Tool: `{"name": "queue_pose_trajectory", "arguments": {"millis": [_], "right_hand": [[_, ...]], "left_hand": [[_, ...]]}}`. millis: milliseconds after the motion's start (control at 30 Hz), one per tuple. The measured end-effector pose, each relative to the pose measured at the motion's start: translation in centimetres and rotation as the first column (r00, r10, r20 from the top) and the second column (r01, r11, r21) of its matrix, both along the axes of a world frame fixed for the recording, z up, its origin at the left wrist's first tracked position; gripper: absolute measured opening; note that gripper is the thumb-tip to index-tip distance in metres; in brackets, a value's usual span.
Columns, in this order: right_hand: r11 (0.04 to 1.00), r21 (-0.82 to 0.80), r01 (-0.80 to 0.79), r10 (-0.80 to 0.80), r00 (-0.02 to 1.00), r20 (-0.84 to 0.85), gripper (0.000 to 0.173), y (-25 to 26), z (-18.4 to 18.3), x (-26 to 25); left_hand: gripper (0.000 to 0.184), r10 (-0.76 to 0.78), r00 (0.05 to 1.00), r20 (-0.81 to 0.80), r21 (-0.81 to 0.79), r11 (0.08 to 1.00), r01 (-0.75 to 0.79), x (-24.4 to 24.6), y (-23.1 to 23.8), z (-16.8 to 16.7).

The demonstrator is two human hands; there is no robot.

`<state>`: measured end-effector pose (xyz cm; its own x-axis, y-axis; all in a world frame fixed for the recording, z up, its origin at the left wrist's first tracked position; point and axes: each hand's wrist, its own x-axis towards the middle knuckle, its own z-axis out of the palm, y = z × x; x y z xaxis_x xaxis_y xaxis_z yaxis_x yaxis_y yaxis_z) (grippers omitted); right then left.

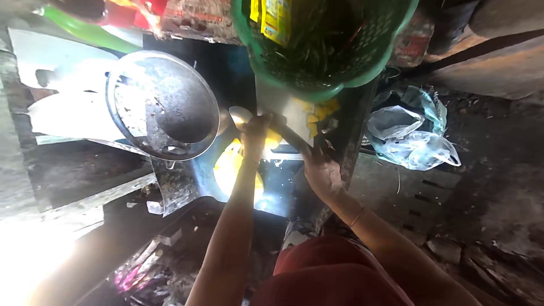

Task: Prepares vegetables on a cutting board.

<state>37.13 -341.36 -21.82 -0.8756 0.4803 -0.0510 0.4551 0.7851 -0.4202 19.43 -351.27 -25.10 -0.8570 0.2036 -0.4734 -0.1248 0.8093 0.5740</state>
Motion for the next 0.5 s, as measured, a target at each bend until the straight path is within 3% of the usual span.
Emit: {"name": "queue_pose_trajectory", "arguments": {"millis": [500], "right_hand": [[0.999, 0.040, -0.027, 0.025, 0.999, 0.041, 0.029, -0.1, -1.5, -0.9]], "left_hand": [[0.037, -0.070, 0.997, 0.021, -0.135, 0.988, 0.073, 0.7, 0.9, 0.4]]}}
